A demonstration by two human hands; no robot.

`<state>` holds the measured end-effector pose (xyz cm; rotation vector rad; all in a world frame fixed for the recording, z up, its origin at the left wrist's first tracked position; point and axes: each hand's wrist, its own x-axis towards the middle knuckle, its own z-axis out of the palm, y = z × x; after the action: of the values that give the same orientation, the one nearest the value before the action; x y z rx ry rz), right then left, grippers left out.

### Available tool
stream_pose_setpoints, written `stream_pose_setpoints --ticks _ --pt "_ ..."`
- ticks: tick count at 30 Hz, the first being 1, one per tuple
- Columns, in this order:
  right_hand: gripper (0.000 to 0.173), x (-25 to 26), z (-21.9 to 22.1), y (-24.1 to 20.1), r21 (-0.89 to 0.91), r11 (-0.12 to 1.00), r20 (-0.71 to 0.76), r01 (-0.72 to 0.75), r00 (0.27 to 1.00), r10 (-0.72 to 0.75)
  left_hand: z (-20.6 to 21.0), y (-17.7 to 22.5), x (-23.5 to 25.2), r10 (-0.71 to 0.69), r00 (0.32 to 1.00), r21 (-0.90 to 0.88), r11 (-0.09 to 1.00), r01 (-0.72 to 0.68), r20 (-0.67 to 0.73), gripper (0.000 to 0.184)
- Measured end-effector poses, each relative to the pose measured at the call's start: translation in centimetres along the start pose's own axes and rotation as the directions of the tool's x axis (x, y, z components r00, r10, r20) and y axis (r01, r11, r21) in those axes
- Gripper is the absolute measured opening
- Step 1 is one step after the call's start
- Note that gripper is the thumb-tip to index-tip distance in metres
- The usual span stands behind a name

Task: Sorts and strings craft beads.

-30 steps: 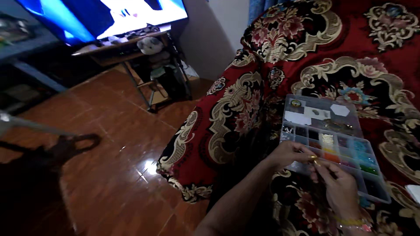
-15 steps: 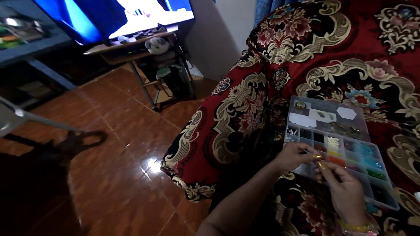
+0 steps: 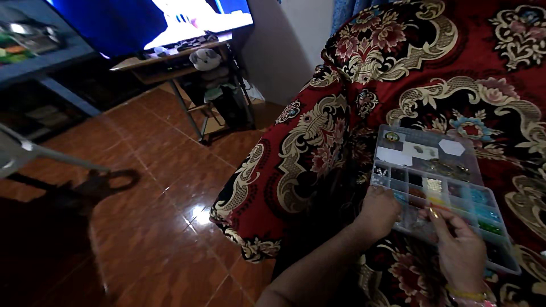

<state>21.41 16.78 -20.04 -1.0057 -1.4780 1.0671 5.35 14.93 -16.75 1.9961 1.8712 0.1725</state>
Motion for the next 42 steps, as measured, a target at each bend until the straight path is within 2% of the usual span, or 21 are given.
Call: stream_pose_setpoints --ticks 9,14,17,42 --pt "0.015 -0.1 0.1 -0.1 0.09 0.996 0.016 0.014 1.0 -0.015 0.9 0.0 0.2 0.023 0.999 0.053 0.998 -0.021 -0.04 0.018" --pt "0.013 -0.1 0.3 -0.3 0.132 0.991 0.015 0.004 1.0 -0.006 1.1 0.3 0.2 0.007 0.999 0.031 0.999 -0.006 -0.042 0.019" --pt "0.013 -0.2 0.4 -0.4 0.145 0.989 0.02 -0.012 1.0 0.009 1.6 0.2 0.2 0.025 0.996 0.011 1.0 -0.024 -0.09 0.017" --pt "0.013 -0.3 0.5 -0.6 0.15 0.988 0.018 -0.04 0.999 0.038 1.4 0.4 0.4 -0.015 1.0 -0.009 1.0 0.014 -0.015 0.019"
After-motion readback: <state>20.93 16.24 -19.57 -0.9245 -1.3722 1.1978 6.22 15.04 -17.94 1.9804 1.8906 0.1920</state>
